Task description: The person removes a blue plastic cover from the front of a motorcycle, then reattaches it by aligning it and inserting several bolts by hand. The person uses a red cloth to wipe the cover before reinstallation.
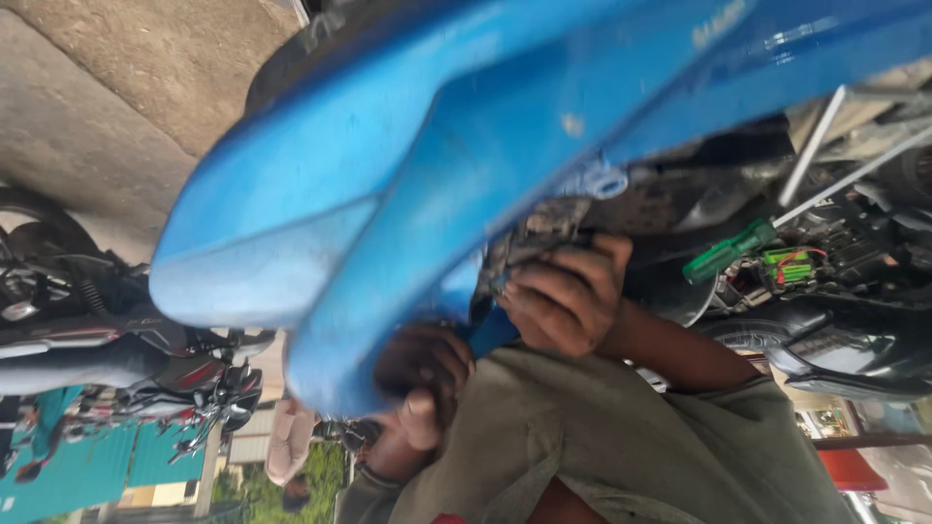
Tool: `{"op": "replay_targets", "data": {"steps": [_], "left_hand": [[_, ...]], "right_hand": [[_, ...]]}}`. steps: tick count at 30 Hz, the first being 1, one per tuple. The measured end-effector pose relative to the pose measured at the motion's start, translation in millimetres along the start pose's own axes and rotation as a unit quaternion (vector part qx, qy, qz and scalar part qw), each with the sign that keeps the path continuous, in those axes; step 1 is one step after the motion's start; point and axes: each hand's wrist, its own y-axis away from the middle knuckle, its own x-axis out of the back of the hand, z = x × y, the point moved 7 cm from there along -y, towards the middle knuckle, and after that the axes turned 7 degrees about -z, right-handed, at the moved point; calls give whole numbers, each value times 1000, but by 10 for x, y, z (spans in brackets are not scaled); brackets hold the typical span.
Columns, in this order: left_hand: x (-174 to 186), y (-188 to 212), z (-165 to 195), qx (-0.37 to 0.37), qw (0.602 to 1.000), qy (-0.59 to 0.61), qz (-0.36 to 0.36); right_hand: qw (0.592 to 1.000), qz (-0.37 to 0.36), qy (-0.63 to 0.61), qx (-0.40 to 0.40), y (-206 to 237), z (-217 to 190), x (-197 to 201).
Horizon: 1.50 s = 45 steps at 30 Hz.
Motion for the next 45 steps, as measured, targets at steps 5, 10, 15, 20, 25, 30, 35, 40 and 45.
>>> {"op": "replay_targets", "data": {"steps": [5,10,15,20,25,30,35,40,45], "left_hand": [[55,-31,-65,-110,992,11,68],[-67,-47,-100,-103,991,59,62],[-150,-48,-13,-132,985,27,105],[-357,-48,67,-169,981,0,99],[-399,-139,111,-152,981,7,124],[-478,-135,108,-150,982,-3,113],[-450,-140,85,-166,980,-4,108],[-418,-197,12,-160,981,21,104],[-400,-223,-18,-168,980,-6,103]], "right_hand": [[999,-20,-32,14,86,-21,70],[999,-5,-29,-17,43,-67,118],[1000,-5,-11,3,-15,-152,262],[1000,-2,20,-21,-17,-233,427],[999,24,37,-28,-115,-320,465],[997,29,75,0,-84,-434,620],[988,-7,133,75,-83,-566,652],[976,-82,175,98,-137,-485,510],[978,-78,182,65,-140,-446,443]]}}
